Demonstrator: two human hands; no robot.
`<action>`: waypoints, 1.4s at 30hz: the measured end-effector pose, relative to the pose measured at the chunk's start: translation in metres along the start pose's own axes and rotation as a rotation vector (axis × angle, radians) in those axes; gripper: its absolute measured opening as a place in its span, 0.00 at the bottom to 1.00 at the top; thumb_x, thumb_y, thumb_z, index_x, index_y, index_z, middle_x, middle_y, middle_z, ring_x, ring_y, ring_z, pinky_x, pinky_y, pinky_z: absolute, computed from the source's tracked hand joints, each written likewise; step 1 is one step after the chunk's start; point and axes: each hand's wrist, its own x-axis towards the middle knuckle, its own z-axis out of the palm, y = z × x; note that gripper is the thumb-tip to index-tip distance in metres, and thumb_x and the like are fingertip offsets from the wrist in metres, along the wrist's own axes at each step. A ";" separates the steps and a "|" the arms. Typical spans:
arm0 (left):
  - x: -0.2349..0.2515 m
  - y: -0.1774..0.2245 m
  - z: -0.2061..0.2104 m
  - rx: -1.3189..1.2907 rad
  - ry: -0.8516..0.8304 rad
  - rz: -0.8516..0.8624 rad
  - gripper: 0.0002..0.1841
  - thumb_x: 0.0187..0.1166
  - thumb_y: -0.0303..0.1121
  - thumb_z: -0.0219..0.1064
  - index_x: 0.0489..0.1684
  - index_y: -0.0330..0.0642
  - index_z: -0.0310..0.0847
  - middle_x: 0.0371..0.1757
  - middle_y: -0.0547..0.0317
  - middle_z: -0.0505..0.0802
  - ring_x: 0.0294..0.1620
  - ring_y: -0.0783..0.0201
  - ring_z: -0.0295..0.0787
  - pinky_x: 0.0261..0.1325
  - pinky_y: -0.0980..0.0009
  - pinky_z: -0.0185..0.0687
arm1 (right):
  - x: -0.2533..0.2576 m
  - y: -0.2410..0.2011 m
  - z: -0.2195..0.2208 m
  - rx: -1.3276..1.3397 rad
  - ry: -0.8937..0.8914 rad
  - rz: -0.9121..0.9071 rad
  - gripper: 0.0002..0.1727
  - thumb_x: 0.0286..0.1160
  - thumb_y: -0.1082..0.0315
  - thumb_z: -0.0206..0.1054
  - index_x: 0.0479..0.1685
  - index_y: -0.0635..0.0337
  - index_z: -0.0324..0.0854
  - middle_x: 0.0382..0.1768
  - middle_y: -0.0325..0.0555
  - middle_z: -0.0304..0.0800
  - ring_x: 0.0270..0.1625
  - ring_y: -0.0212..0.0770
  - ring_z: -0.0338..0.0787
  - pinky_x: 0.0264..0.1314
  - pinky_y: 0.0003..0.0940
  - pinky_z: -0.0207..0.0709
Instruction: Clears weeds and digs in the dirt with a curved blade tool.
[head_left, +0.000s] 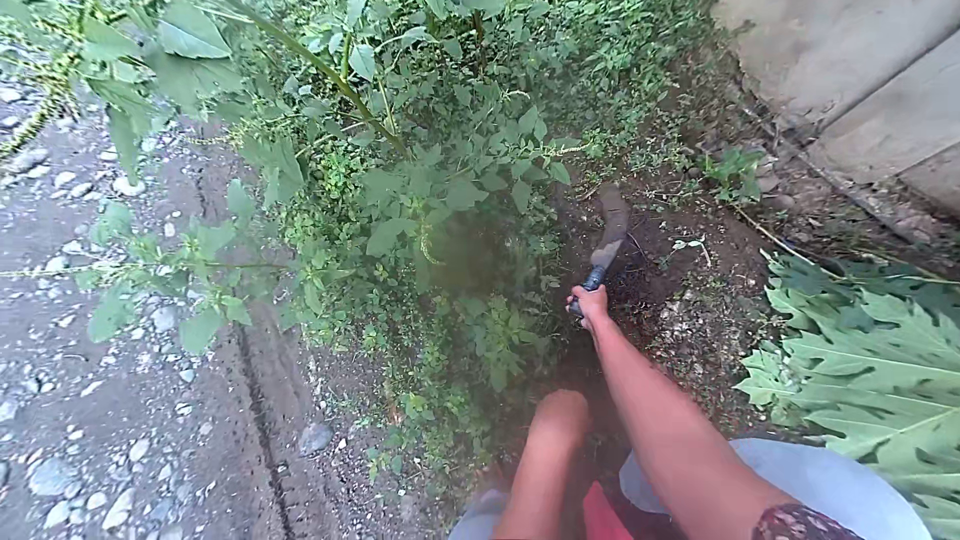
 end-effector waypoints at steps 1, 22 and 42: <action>0.000 0.001 0.000 0.003 -0.027 -0.007 0.21 0.93 0.36 0.55 0.69 0.25 0.77 0.77 0.29 0.81 0.82 0.37 0.75 0.81 0.39 0.67 | 0.004 0.013 0.002 -0.190 -0.106 0.021 0.37 0.80 0.75 0.68 0.86 0.63 0.53 0.50 0.61 0.83 0.36 0.46 0.90 0.38 0.41 0.88; 0.018 -0.011 0.006 0.028 -0.074 0.042 0.19 0.91 0.36 0.58 0.64 0.24 0.80 0.71 0.30 0.84 0.77 0.37 0.79 0.78 0.39 0.70 | -0.008 0.071 -0.051 -0.650 -0.063 -0.080 0.44 0.72 0.74 0.72 0.88 0.65 0.52 0.52 0.66 0.88 0.42 0.56 0.94 0.47 0.53 0.88; 0.020 -0.014 0.002 0.031 -0.067 0.050 0.19 0.92 0.36 0.57 0.61 0.24 0.81 0.70 0.31 0.85 0.76 0.38 0.80 0.77 0.41 0.71 | 0.004 0.069 -0.120 -1.303 -0.051 -0.119 0.44 0.76 0.71 0.71 0.93 0.55 0.53 0.68 0.69 0.85 0.70 0.70 0.86 0.70 0.66 0.79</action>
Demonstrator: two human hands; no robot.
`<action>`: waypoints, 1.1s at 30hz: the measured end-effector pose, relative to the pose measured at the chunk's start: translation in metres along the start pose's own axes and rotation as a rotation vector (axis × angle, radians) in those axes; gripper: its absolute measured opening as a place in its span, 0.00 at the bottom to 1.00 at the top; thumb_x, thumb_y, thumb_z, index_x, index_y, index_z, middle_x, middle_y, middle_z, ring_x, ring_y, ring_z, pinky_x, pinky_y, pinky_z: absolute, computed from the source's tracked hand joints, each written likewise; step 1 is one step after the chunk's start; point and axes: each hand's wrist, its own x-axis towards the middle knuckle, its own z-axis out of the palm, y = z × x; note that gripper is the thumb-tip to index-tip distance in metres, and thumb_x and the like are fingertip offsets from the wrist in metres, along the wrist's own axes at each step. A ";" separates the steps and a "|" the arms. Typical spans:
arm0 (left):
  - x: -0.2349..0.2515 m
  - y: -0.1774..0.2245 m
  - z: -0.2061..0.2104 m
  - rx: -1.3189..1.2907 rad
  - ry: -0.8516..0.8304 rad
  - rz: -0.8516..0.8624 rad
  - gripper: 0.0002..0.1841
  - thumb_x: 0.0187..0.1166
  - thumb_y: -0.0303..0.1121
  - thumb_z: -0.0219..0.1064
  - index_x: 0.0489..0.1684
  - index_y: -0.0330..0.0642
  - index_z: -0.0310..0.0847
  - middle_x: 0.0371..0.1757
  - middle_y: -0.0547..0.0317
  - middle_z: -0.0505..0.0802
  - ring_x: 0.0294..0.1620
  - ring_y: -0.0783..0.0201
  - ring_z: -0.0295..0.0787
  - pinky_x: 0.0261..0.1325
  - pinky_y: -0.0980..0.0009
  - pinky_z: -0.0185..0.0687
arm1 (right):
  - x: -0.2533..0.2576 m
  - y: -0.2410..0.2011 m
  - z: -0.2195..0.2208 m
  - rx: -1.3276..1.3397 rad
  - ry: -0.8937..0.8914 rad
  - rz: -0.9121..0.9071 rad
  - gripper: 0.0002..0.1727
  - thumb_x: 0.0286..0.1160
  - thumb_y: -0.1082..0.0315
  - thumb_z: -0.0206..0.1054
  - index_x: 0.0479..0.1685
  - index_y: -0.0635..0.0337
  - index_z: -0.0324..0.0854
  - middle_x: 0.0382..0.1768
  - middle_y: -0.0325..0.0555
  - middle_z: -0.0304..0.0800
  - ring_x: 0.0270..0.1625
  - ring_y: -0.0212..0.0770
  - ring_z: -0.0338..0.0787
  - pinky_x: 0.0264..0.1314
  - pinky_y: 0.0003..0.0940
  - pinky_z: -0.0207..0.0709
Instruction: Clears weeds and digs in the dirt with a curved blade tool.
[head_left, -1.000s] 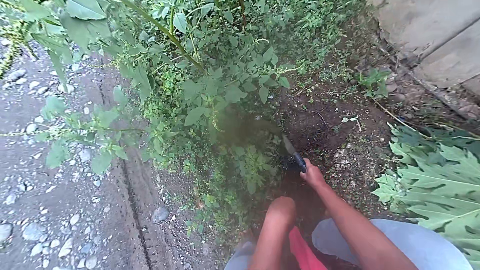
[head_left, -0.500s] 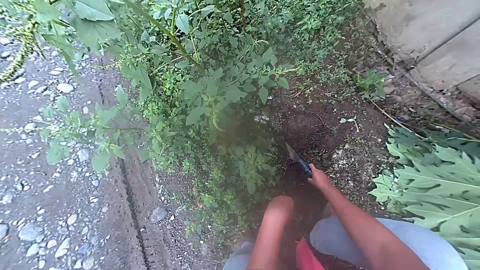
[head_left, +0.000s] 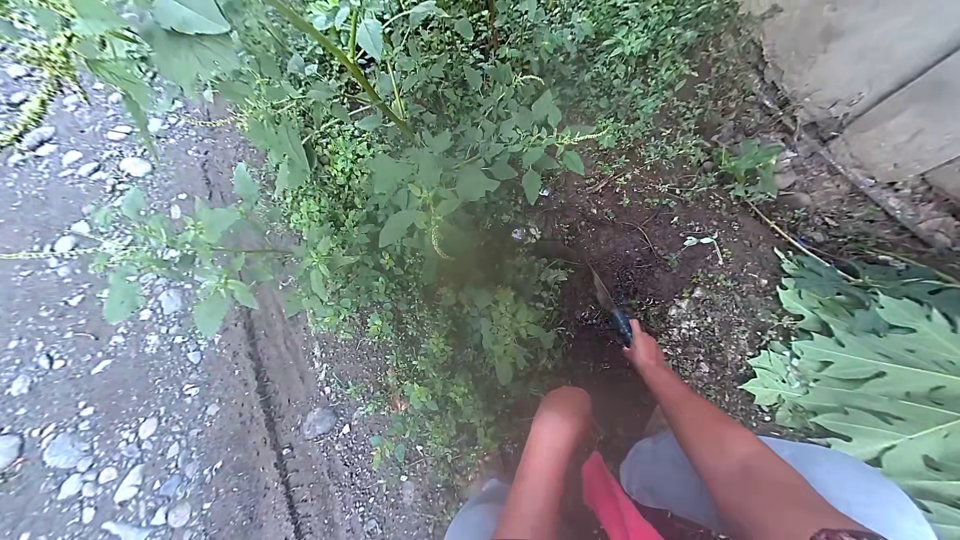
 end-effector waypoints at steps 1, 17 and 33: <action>0.000 0.001 0.000 -0.001 -0.006 0.004 0.19 0.92 0.36 0.57 0.61 0.24 0.81 0.71 0.30 0.85 0.77 0.37 0.79 0.78 0.40 0.70 | -0.002 0.007 -0.007 -0.045 -0.004 -0.005 0.43 0.77 0.71 0.70 0.94 0.54 0.53 0.68 0.69 0.85 0.70 0.70 0.87 0.69 0.66 0.79; 0.006 0.001 0.003 -0.013 -0.020 -0.014 0.20 0.92 0.36 0.57 0.63 0.23 0.80 0.72 0.29 0.84 0.78 0.36 0.78 0.78 0.39 0.70 | 0.009 -0.028 -0.035 -0.114 0.016 -0.026 0.40 0.79 0.72 0.67 0.92 0.52 0.54 0.67 0.66 0.86 0.69 0.68 0.88 0.67 0.64 0.80; 0.006 0.006 0.003 0.007 -0.006 -0.008 0.19 0.91 0.34 0.58 0.67 0.24 0.78 0.74 0.30 0.83 0.80 0.37 0.77 0.79 0.39 0.70 | 0.037 -0.117 -0.005 0.543 -0.142 -0.050 0.43 0.74 0.73 0.73 0.90 0.60 0.54 0.59 0.67 0.86 0.49 0.57 0.93 0.54 0.53 0.87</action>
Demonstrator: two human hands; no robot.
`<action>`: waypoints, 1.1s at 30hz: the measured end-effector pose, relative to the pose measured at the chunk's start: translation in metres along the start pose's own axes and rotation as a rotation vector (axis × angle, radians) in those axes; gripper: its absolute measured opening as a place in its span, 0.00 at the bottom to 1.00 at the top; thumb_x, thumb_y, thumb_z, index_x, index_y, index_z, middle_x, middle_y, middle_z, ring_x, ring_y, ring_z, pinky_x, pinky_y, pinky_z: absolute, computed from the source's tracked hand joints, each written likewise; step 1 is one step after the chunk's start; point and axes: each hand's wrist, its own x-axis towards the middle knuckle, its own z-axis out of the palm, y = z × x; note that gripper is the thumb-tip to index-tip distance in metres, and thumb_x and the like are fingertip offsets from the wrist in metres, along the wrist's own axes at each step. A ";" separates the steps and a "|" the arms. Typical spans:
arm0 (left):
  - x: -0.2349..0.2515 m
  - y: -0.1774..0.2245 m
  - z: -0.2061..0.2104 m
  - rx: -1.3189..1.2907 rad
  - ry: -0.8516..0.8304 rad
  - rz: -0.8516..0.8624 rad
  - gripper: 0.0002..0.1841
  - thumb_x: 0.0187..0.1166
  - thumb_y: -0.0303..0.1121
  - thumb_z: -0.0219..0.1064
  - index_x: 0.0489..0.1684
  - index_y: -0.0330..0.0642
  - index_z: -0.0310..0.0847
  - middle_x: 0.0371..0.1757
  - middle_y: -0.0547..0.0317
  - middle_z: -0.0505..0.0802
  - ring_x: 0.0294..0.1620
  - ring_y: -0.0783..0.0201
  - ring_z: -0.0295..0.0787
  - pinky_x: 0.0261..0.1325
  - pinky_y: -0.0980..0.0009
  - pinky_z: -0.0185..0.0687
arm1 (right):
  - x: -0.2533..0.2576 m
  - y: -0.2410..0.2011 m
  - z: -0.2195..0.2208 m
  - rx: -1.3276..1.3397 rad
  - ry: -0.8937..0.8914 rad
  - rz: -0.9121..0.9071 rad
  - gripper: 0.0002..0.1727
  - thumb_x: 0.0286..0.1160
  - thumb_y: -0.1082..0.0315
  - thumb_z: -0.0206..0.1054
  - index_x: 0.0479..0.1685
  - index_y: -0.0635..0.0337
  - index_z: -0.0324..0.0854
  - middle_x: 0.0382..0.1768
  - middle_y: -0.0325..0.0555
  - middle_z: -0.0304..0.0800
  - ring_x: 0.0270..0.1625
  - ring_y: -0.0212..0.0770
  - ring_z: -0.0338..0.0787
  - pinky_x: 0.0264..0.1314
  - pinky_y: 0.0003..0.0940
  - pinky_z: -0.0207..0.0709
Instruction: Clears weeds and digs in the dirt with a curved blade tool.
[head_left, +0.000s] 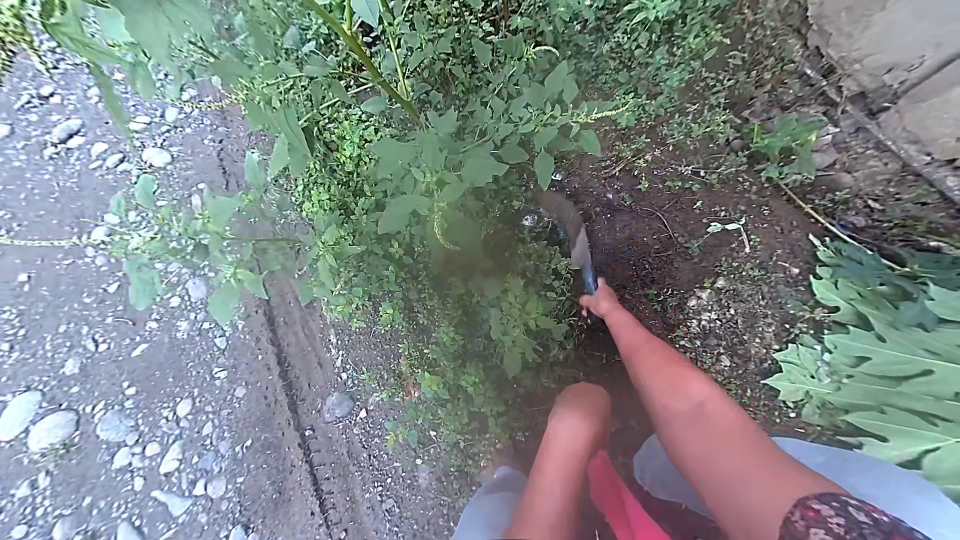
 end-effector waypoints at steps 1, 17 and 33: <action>-0.002 0.000 -0.002 -0.004 -0.006 -0.002 0.19 0.92 0.34 0.57 0.67 0.24 0.78 0.75 0.30 0.82 0.80 0.36 0.76 0.80 0.39 0.69 | -0.001 0.016 -0.003 -0.208 -0.046 -0.015 0.45 0.72 0.72 0.73 0.91 0.58 0.55 0.63 0.67 0.86 0.56 0.59 0.93 0.60 0.56 0.86; 0.002 0.007 0.004 0.014 -0.015 -0.005 0.19 0.91 0.36 0.58 0.62 0.23 0.80 0.71 0.28 0.84 0.77 0.35 0.79 0.76 0.37 0.71 | -0.056 0.094 0.018 0.472 0.300 0.067 0.35 0.74 0.68 0.78 0.77 0.70 0.66 0.39 0.58 0.86 0.24 0.44 0.88 0.31 0.41 0.87; 0.003 0.009 0.000 0.052 -0.030 0.006 0.19 0.91 0.35 0.58 0.59 0.23 0.81 0.70 0.29 0.84 0.77 0.36 0.79 0.76 0.38 0.71 | -0.062 0.101 -0.002 0.403 0.263 0.076 0.34 0.75 0.73 0.72 0.80 0.68 0.62 0.43 0.59 0.86 0.28 0.45 0.90 0.34 0.43 0.88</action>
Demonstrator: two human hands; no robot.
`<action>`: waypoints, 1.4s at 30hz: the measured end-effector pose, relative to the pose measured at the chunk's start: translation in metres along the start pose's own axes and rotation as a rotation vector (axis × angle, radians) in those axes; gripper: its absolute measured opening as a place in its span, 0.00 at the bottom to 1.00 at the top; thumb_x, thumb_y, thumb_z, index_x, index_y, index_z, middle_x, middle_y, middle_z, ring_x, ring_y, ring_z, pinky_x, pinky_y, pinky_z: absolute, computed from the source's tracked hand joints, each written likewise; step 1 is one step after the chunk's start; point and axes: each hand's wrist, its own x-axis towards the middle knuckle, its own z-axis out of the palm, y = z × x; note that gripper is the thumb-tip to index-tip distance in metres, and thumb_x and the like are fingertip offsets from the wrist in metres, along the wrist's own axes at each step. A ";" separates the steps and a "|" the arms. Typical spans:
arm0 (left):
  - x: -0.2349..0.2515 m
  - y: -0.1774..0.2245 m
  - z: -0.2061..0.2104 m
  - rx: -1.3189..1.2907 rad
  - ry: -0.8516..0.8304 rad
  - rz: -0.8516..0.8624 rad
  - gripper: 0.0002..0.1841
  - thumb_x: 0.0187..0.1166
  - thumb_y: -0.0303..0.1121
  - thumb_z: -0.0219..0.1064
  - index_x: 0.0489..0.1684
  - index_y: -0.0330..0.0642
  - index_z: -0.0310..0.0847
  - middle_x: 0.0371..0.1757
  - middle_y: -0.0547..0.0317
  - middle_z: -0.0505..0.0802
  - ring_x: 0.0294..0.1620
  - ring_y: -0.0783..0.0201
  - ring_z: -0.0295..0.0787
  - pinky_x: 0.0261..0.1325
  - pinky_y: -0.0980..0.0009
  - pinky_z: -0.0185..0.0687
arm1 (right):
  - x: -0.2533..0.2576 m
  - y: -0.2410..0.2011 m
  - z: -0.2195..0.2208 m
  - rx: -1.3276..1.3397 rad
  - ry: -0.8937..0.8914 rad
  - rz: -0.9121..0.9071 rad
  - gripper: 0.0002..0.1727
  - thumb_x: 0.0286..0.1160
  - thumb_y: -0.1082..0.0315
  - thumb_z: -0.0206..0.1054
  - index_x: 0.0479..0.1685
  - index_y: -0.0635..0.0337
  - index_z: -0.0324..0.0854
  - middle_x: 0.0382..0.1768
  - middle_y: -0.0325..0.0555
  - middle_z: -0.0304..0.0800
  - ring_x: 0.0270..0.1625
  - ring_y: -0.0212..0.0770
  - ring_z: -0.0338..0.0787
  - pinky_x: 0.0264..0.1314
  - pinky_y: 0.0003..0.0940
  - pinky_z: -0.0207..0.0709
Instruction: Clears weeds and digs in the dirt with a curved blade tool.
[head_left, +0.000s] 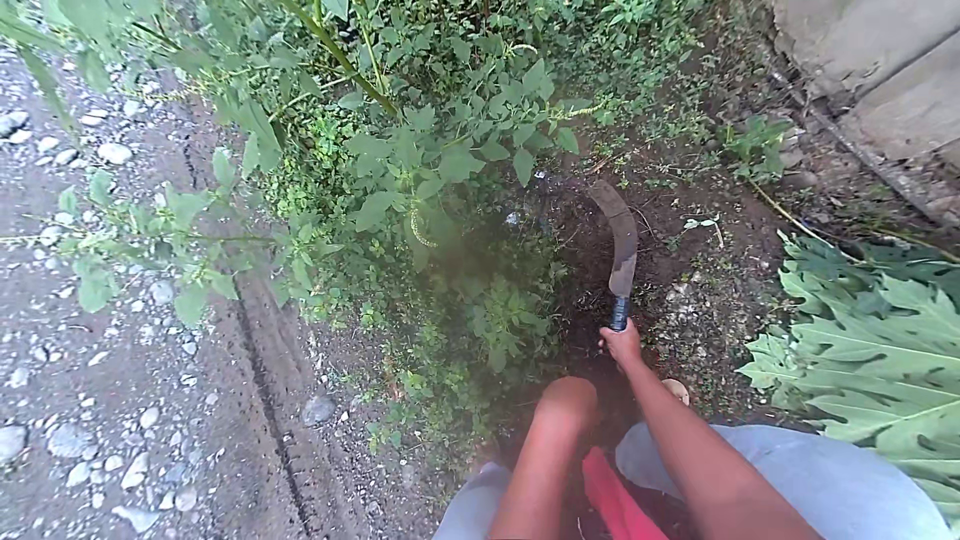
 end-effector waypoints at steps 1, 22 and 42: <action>0.001 0.000 0.000 0.002 0.003 -0.001 0.19 0.91 0.36 0.58 0.59 0.23 0.81 0.70 0.29 0.85 0.77 0.36 0.79 0.76 0.38 0.71 | 0.001 0.000 0.009 0.013 -0.018 0.014 0.35 0.74 0.74 0.72 0.81 0.68 0.62 0.43 0.60 0.86 0.28 0.45 0.90 0.34 0.43 0.88; -0.007 0.002 0.003 0.009 -0.011 -0.007 0.19 0.92 0.36 0.58 0.63 0.24 0.80 0.72 0.31 0.84 0.79 0.37 0.78 0.78 0.39 0.70 | -0.053 0.068 -0.057 -0.643 -0.134 -0.126 0.29 0.75 0.60 0.72 0.75 0.64 0.78 0.54 0.69 0.91 0.59 0.68 0.90 0.64 0.69 0.77; 0.017 -0.007 0.011 -0.027 0.004 0.017 0.19 0.90 0.38 0.60 0.57 0.24 0.83 0.66 0.29 0.87 0.73 0.35 0.82 0.72 0.36 0.76 | 0.000 0.063 -0.025 -0.264 0.063 0.091 0.28 0.80 0.64 0.72 0.75 0.68 0.75 0.51 0.64 0.92 0.50 0.57 0.93 0.58 0.56 0.84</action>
